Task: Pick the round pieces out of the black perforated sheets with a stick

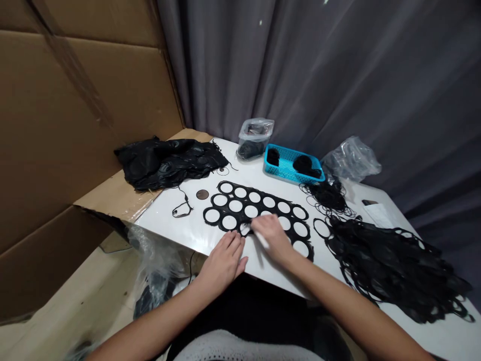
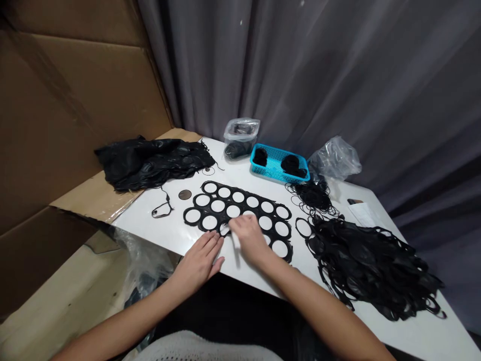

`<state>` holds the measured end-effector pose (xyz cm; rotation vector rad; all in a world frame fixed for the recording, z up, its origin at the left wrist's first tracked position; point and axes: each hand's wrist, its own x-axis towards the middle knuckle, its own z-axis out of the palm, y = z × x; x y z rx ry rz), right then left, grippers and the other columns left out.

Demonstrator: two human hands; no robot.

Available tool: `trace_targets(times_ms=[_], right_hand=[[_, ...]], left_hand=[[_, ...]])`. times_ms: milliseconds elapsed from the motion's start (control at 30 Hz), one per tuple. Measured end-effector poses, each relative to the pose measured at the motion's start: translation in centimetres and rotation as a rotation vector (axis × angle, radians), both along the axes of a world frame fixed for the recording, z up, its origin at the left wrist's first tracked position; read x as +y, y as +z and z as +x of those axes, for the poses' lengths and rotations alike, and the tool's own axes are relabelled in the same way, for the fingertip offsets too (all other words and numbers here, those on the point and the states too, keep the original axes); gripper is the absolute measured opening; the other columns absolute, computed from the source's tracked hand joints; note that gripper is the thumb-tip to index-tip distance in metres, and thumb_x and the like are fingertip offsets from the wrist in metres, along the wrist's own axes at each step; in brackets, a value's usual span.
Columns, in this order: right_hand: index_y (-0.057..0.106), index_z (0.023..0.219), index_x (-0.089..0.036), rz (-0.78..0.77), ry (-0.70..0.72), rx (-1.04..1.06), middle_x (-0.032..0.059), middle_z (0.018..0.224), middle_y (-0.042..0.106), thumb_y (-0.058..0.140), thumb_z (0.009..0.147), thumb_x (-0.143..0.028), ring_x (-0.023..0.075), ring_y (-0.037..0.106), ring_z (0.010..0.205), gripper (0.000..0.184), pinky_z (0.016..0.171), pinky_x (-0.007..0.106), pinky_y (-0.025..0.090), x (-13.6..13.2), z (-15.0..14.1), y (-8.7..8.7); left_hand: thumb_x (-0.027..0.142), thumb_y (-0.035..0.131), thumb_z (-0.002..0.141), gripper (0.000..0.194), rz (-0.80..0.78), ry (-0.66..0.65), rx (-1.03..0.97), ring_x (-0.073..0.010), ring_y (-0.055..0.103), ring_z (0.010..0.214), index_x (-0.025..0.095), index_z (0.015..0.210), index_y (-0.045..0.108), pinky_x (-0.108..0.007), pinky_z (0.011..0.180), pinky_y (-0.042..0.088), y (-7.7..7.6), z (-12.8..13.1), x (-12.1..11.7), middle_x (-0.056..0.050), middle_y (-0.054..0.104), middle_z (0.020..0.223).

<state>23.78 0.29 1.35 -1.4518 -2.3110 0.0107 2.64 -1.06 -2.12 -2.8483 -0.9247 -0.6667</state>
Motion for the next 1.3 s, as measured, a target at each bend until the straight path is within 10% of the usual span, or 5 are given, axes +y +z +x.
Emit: trace_targets(times_ms=[133,233,533,767,1300], right_hand=[[0.051,0.075,-0.021,0.066,-0.480,0.066,0.0072,0.070,0.059,0.044,0.088,-0.017,0.0239,0.051,0.070,0.015,0.068,0.035,0.031,4.9,4.8,1.0],[0.048,0.073,-0.023,-0.029,-0.562,0.271,0.0025,0.064,0.056,0.049,0.086,-0.026,0.0212,0.049,0.062,0.013,0.063,0.031,0.030,6.6,5.8,1.2],[0.044,0.067,-0.023,-0.432,-0.096,0.622,-0.0036,0.066,0.053,0.057,0.086,-0.034,0.0156,0.050,0.066,0.025,0.064,0.027,0.037,3.3,-3.5,0.9],[0.047,0.069,-0.022,-0.500,-0.037,0.626,-0.0034,0.068,0.054,0.057,0.086,-0.030,0.0152,0.050,0.067,0.022,0.066,0.027,0.037,2.2,-5.2,0.5],[0.056,0.096,-0.019,-0.014,0.243,0.015,0.0140,0.107,0.067,0.049,0.086,-0.013,0.0273,0.056,0.099,0.014,0.090,0.042,0.032,1.7,-5.0,-0.2]], left_hand=[[0.029,0.046,0.100,0.038,-0.019,-0.012,-0.012,-0.0311,0.058,0.123,0.006,0.129,0.056,-0.046,0.109,0.043,0.0,-0.1,-0.2,-0.018,0.066,0.124],[0.029,0.046,0.100,0.039,-0.034,-0.026,-0.044,-0.0308,0.058,0.124,0.006,0.130,0.055,-0.046,0.109,0.044,0.1,-0.5,-0.3,-0.018,0.064,0.126],[0.033,0.048,0.101,0.041,-0.037,0.118,-0.128,-0.0324,0.056,0.125,0.009,0.133,0.053,-0.051,0.108,0.046,0.3,-3.4,0.9,-0.019,0.061,0.131],[0.034,0.044,0.103,0.043,-0.046,0.111,-0.096,-0.0312,0.055,0.129,0.010,0.137,0.052,-0.049,0.110,0.044,-0.4,-3.9,0.9,-0.019,0.061,0.134],[0.026,0.051,0.097,0.034,-0.065,0.084,-0.158,-0.0317,0.056,0.126,0.009,0.126,0.059,-0.050,0.108,0.047,-0.5,-3.8,1.5,-0.018,0.063,0.126]])
